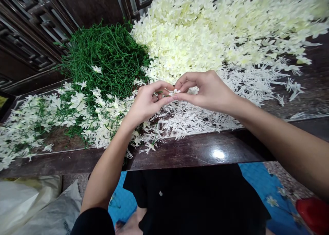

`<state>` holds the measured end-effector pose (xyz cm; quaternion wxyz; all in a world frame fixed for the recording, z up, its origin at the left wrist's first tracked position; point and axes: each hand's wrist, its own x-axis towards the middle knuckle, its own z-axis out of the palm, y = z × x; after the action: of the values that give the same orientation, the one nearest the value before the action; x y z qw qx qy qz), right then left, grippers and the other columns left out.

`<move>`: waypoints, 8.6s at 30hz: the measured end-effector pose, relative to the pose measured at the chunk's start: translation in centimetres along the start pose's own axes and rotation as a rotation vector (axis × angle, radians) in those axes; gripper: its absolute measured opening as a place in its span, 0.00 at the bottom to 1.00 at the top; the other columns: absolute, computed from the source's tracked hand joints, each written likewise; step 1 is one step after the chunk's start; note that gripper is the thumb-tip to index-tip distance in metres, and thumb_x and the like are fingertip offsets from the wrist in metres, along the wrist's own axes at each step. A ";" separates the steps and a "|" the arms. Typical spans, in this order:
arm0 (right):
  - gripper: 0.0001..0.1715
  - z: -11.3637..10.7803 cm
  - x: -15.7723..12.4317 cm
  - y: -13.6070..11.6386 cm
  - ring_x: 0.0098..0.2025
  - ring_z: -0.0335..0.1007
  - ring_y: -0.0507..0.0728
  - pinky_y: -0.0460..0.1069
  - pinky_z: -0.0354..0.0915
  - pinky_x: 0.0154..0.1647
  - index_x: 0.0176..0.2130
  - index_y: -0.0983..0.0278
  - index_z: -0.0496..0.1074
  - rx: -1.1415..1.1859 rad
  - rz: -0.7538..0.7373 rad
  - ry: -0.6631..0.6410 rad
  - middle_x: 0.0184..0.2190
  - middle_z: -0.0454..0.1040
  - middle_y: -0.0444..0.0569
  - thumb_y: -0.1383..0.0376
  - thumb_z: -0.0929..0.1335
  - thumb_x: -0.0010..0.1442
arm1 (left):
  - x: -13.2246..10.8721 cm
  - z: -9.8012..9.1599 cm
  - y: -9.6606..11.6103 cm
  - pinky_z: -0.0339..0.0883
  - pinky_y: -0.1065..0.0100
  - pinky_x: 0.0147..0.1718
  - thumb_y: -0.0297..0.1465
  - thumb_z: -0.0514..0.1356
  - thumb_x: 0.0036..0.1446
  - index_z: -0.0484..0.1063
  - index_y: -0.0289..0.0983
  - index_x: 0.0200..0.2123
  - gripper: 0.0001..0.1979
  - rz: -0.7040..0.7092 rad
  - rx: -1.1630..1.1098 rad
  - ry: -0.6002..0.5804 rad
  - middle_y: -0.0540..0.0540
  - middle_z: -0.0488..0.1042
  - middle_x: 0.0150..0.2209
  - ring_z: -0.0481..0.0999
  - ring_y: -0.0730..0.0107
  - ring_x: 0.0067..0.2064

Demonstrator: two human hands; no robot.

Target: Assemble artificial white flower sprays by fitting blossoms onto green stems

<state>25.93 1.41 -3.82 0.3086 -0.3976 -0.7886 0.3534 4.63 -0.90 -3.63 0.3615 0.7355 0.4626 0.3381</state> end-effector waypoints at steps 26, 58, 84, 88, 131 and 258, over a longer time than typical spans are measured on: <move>0.11 -1.1 0.0 -0.1 0.40 0.80 0.60 0.60 0.80 0.46 0.39 0.57 0.82 -0.001 -0.166 -0.043 0.40 0.82 0.49 0.56 0.70 0.66 | 0.2 -0.2 -0.2 0.71 0.68 0.37 0.32 0.65 0.58 0.84 0.35 0.39 0.10 -0.166 0.050 0.080 0.44 0.85 0.37 0.79 0.70 0.36; 0.06 0.0 -0.4 -0.8 0.40 0.83 0.63 0.62 0.81 0.49 0.34 0.55 0.81 0.078 -0.170 0.103 0.37 0.85 0.46 0.60 0.72 0.62 | 0.1 -0.5 0.2 0.79 0.69 0.42 0.27 0.73 0.54 0.85 0.37 0.37 0.06 -0.248 -0.363 0.050 0.44 0.86 0.38 0.83 0.71 0.39; 0.07 0.1 -0.2 -0.6 0.35 0.82 0.60 0.59 0.80 0.39 0.33 0.54 0.84 0.065 -0.204 0.064 0.36 0.86 0.46 0.61 0.73 0.61 | 0.0 -0.4 0.1 0.79 0.68 0.43 0.30 0.75 0.51 0.84 0.36 0.36 0.08 -0.204 -0.253 0.127 0.44 0.85 0.37 0.83 0.71 0.38; 0.06 0.4 -0.3 -0.5 0.35 0.82 0.60 0.59 0.81 0.39 0.33 0.54 0.84 0.113 -0.179 0.109 0.36 0.86 0.46 0.60 0.74 0.61 | 0.0 -0.5 0.2 0.78 0.70 0.41 0.32 0.77 0.49 0.84 0.36 0.36 0.11 -0.212 -0.273 0.127 0.44 0.86 0.37 0.83 0.71 0.38; 0.09 0.8 -0.1 0.5 0.31 0.81 0.58 0.57 0.80 0.33 0.30 0.53 0.79 -0.026 -0.300 0.168 0.29 0.84 0.42 0.66 0.72 0.62 | -0.1 -0.4 0.8 0.80 0.68 0.45 0.34 0.77 0.52 0.87 0.37 0.39 0.12 -0.209 -0.247 0.081 0.42 0.88 0.41 0.86 0.66 0.43; 0.09 1.3 -0.4 0.2 0.33 0.82 0.62 0.63 0.81 0.39 0.29 0.54 0.82 0.064 -0.245 0.182 0.31 0.84 0.46 0.65 0.73 0.60 | 0.0 0.0 -0.2 0.77 0.67 0.37 0.30 0.71 0.58 0.87 0.41 0.38 0.05 0.076 -0.076 0.182 0.47 0.87 0.38 0.82 0.69 0.36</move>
<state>25.19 0.71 -4.77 0.4322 -0.3186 -0.7884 0.3002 4.60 -0.86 -3.78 0.3324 0.7045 0.4523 0.4342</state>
